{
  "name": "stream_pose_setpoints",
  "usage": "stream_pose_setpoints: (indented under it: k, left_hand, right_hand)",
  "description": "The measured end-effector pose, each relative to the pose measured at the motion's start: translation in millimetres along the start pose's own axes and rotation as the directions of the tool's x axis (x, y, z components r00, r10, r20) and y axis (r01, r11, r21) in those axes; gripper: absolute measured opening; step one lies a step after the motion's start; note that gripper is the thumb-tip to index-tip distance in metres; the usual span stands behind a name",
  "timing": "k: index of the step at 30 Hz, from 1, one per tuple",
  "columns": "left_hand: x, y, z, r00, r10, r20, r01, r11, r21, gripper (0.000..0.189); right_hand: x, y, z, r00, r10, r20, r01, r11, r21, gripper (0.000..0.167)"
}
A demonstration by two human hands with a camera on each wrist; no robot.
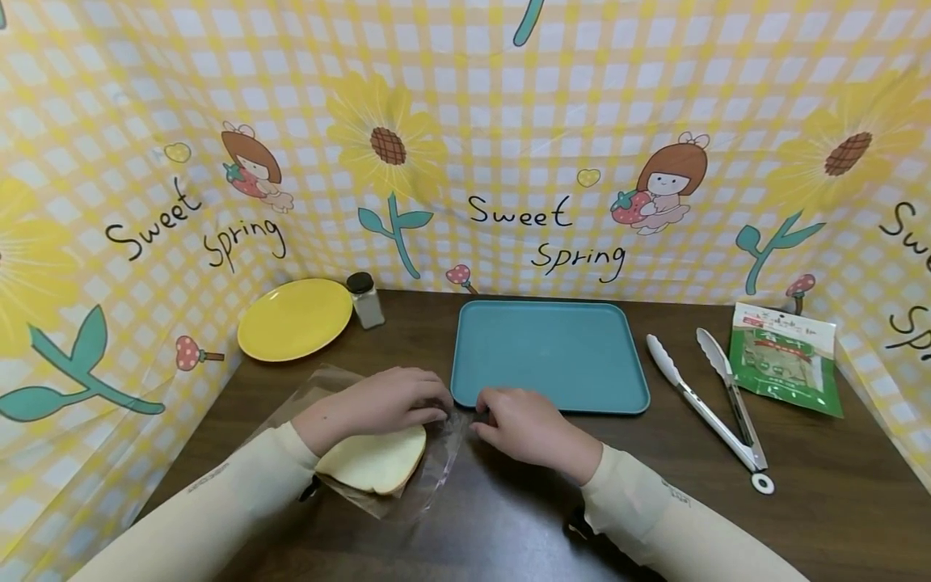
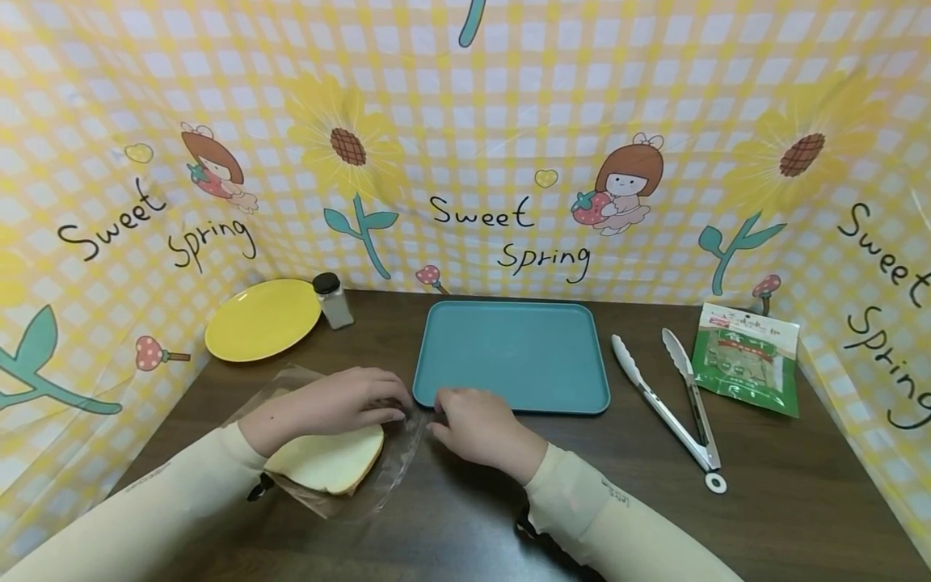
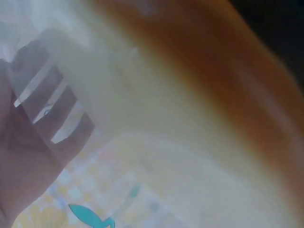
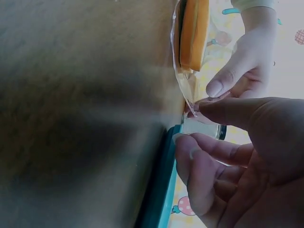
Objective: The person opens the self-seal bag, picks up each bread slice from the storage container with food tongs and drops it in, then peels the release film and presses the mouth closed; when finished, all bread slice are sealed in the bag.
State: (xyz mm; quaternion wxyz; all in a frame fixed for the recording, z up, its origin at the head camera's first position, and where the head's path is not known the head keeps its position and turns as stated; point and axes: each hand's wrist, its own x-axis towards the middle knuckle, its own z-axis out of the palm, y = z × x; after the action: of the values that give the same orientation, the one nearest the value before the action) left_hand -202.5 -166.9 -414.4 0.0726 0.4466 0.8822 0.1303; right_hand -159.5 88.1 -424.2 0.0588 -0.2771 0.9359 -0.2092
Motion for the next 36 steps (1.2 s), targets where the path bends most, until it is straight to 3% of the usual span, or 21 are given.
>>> stream_pose_setpoints:
  k: [12, 23, 36]
  left_hand:
    - [23.2, 11.1, 4.4, 0.996, -0.06, 0.073, 0.057, 0.997, 0.042, 0.013]
    - [35.5, 6.5, 7.9, 0.975, -0.16, 0.155, 0.18, 0.976, -0.12, 0.016]
    - [36.1, 3.8, 12.4, 0.975, -0.136, 0.178, 0.171, 0.966, -0.195, 0.016]
  right_hand:
    - [6.1, 1.1, 7.9, 0.999, -0.03, -0.04, 0.032, 0.998, 0.046, 0.015]
    - [7.4, 0.9, 13.1, 0.996, -0.008, -0.084, 0.015, 0.997, 0.074, 0.011]
    - [10.0, 5.0, 16.3, 0.994, 0.002, -0.108, 0.006, 0.997, 0.077, 0.01]
